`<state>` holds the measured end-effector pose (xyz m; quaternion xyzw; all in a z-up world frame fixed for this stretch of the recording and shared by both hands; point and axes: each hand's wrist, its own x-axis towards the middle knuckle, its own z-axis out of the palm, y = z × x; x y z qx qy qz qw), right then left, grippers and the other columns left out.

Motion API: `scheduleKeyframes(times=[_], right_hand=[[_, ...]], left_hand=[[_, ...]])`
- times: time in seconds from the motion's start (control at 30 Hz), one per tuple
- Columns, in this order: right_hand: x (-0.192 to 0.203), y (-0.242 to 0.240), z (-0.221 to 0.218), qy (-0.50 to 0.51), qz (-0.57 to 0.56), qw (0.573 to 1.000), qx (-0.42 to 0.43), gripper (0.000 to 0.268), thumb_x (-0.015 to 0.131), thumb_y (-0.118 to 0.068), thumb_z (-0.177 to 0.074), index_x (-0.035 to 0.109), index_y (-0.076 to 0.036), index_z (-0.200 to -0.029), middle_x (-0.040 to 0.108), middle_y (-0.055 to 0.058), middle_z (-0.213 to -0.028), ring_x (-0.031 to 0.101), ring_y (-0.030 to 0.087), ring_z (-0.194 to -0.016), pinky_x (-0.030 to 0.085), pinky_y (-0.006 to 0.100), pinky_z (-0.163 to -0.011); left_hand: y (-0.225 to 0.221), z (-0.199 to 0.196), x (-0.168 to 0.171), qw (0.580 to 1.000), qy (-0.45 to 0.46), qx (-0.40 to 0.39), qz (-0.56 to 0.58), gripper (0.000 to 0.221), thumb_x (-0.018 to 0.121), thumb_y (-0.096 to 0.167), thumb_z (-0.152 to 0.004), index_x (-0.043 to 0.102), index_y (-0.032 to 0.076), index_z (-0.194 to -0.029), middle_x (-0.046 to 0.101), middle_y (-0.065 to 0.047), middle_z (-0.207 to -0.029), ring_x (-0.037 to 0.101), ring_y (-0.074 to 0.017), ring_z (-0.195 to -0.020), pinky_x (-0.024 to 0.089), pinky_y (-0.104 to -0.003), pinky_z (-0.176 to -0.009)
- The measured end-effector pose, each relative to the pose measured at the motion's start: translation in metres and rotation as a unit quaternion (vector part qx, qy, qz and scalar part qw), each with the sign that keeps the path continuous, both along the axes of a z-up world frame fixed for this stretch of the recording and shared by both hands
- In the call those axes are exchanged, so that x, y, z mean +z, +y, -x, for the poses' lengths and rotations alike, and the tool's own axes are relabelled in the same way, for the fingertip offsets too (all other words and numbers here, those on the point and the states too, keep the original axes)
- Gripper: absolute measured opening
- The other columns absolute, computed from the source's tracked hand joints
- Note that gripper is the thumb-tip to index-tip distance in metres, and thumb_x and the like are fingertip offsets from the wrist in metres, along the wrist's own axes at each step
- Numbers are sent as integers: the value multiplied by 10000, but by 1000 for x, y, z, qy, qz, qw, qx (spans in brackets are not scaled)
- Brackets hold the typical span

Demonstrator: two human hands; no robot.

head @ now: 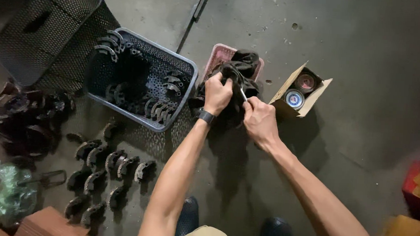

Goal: Mixing grease or a lubricant compound in a small container using spoons.

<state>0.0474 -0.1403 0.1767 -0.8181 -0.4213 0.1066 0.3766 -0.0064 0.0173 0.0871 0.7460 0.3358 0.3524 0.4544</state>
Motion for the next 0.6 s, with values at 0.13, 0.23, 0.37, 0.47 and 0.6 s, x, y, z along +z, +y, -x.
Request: scheduleKeyframes(times=[0.13, 0.23, 0.37, 0.47, 0.6], right_hand=[[5, 2, -2, 0, -6, 1000, -5, 154, 615, -115, -978, 686, 9, -918, 667, 252, -793, 682, 428, -724, 530, 484, -643], [-6, -1, -9, -26, -34, 999, -9, 133, 624, -102, -964, 692, 9, -935, 669, 255, -811, 682, 434, -745, 534, 482, -648], [-17, -8, -10, -25, 0, 1000, 9, 150, 623, -105, -974, 665, 15, -896, 658, 254, -795, 667, 440, -745, 522, 481, -641], [-24, -10, -12, -21, 25, 999, 20, 169, 625, -117, -971, 657, 15, -871, 656, 247, -780, 666, 432, -725, 522, 476, -642], [-19, -14, -11, -13, 58, 998, 28, 182, 629, -134, -960, 667, 17, -867, 656, 239, -763, 663, 426, -700, 523, 475, -644]], left_hand=[[-12, -9, -32, 995, -47, 40, 81, 170, 646, 133, -939, 716, -19, -967, 756, -154, -876, 718, -174, -769, 536, -346, -716], [-22, -19, -78, 939, -75, -63, 330, 252, 722, 122, -997, 642, -108, -932, 603, -31, -819, 500, -118, -736, 419, -357, -617], [-24, -21, -61, 938, -105, -19, 329, 188, 681, 138, -902, 738, -40, -926, 703, 22, -796, 552, -64, -686, 473, -291, -605], [-14, -17, -42, 978, -43, 16, 203, 179, 691, 140, -874, 735, -30, -907, 739, -71, -803, 632, -100, -702, 512, -314, -637], [2, -4, -10, 997, 51, 10, 57, 203, 731, 151, -825, 739, -22, -932, 723, -239, -814, 658, -212, -676, 511, -376, -635]])
